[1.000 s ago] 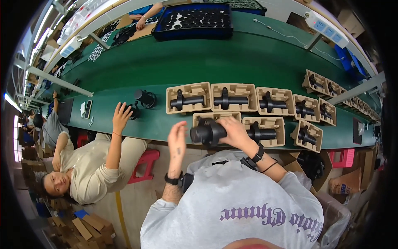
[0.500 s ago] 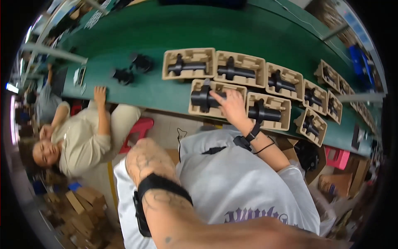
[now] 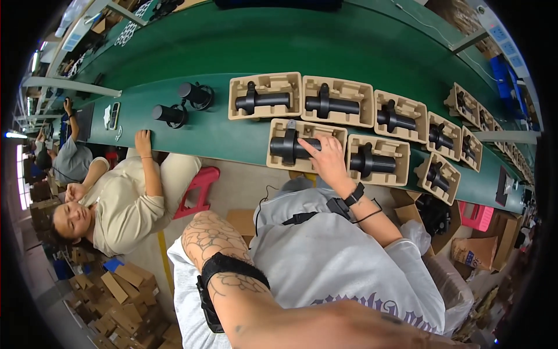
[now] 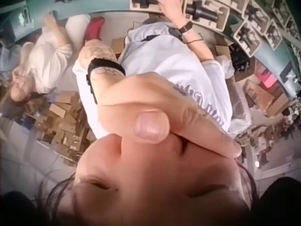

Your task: The person arranges cardboard trays on the table, retrieves black components from a box, and places them into the trays. After filling the trays, the person retrieves more trays from a plastic bag and continues the assembly process.

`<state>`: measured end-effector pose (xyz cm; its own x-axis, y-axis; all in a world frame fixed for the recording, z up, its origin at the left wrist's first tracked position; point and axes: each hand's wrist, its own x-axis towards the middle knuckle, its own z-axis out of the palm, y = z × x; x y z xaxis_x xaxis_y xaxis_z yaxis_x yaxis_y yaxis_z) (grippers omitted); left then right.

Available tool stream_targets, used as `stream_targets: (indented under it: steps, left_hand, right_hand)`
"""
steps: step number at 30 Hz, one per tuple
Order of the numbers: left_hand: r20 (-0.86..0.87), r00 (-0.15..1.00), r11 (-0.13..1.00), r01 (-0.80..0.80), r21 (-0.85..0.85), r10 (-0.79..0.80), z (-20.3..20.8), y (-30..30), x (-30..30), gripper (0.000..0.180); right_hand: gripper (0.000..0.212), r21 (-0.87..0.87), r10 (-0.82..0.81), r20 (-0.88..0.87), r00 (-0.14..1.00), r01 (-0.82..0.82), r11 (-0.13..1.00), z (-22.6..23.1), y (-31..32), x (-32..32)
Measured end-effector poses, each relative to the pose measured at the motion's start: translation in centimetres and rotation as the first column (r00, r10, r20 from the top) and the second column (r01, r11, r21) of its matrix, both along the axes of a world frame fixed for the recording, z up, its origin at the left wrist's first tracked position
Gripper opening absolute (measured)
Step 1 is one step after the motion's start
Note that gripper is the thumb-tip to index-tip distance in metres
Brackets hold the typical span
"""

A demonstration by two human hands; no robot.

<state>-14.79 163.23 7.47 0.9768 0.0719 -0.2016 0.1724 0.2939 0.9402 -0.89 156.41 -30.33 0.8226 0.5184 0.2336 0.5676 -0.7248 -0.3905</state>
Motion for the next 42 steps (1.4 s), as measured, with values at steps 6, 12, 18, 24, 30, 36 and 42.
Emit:
stream_targets:
  steps: [6,12,18,24,30,36,42]
  left_hand:
    - [0.309,0.945,0.995,0.098,0.036,-0.104,-2.0,2.7,-1.7,0.034]
    - [0.794,0.503,0.876,0.477,0.075,-0.342,-6.4,6.9,2.3,0.045]
    - [0.974,-0.219,0.996,-0.082,0.045,-0.062,-11.4,9.5,8.9,0.027]
    - [0.216,0.942,0.860,0.120,0.496,-0.256,-23.9,12.9,18.5,0.025]
    - [0.053,0.906,0.379,0.122,0.917,-0.420,-38.9,14.7,27.3,0.051]
    - [-0.223,0.916,-0.176,0.172,0.969,-0.333,-39.4,10.8,30.1,0.054]
    - [-0.182,0.874,-0.291,0.049,0.956,-0.451,-40.4,13.1,27.4,0.034]
  right_hand:
    - [0.061,-0.110,0.017,-0.117,0.993,-0.030,0.994,-0.9,-0.5,0.3]
    - [0.045,-0.028,0.018,-0.148,0.989,-0.023,0.999,-2.7,0.3,-0.5]
    - [0.035,0.222,0.024,-0.195,0.981,0.020,0.975,1.5,-2.3,-0.1]
    - [0.028,0.413,-0.545,-0.292,0.786,0.617,0.670,3.5,-16.9,-2.9]
    - [0.027,0.186,-0.882,-0.154,0.445,0.890,0.417,1.9,-28.4,1.0]
    - [0.042,-0.213,-0.876,-0.011,0.481,0.855,0.472,-4.7,-33.7,6.7]
    - [0.041,-0.203,-0.858,-0.116,0.500,0.834,0.513,-4.4,-34.8,7.3]
